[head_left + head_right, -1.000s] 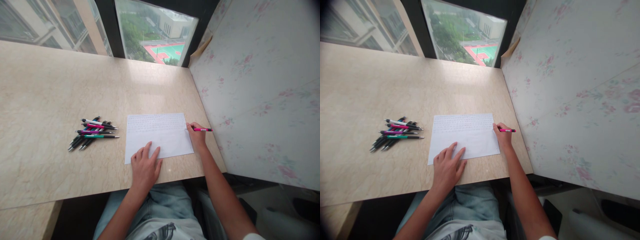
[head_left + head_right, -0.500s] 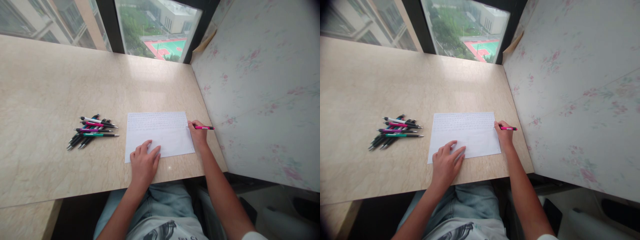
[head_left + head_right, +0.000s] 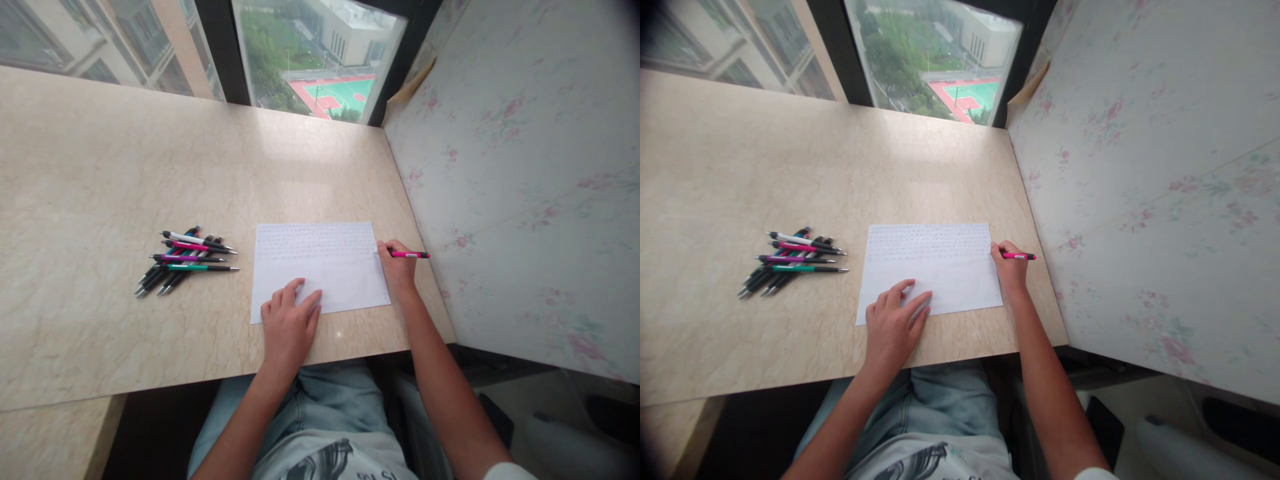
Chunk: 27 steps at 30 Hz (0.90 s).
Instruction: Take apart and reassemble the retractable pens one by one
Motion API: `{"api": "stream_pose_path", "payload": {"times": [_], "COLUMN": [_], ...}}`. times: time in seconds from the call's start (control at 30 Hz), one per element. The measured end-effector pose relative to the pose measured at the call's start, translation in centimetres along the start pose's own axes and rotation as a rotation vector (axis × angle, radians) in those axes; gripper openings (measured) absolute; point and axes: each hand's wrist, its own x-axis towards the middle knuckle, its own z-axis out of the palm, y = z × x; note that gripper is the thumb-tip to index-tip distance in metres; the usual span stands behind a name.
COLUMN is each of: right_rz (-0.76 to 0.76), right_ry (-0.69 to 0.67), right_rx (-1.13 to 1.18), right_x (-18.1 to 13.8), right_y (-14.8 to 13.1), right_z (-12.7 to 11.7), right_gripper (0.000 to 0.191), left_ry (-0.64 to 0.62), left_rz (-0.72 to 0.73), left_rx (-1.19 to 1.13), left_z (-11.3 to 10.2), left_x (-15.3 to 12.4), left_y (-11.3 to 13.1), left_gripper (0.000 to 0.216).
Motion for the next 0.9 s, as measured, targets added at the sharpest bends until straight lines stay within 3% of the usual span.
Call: {"api": "stream_pose_path", "payload": {"times": [0.9], "right_rz": [-0.063], "right_ry": [0.026], "right_rx": [-0.075], "right_x": [0.04], "right_y": [-0.47], "right_z": [-0.04], "right_gripper": [0.035], "left_ry": [0.018], "left_rz": [0.010], "left_rx": [0.004], "left_z": [0.18], "left_x": [-0.14], "left_y": [-0.03], "left_gripper": [0.028]}}
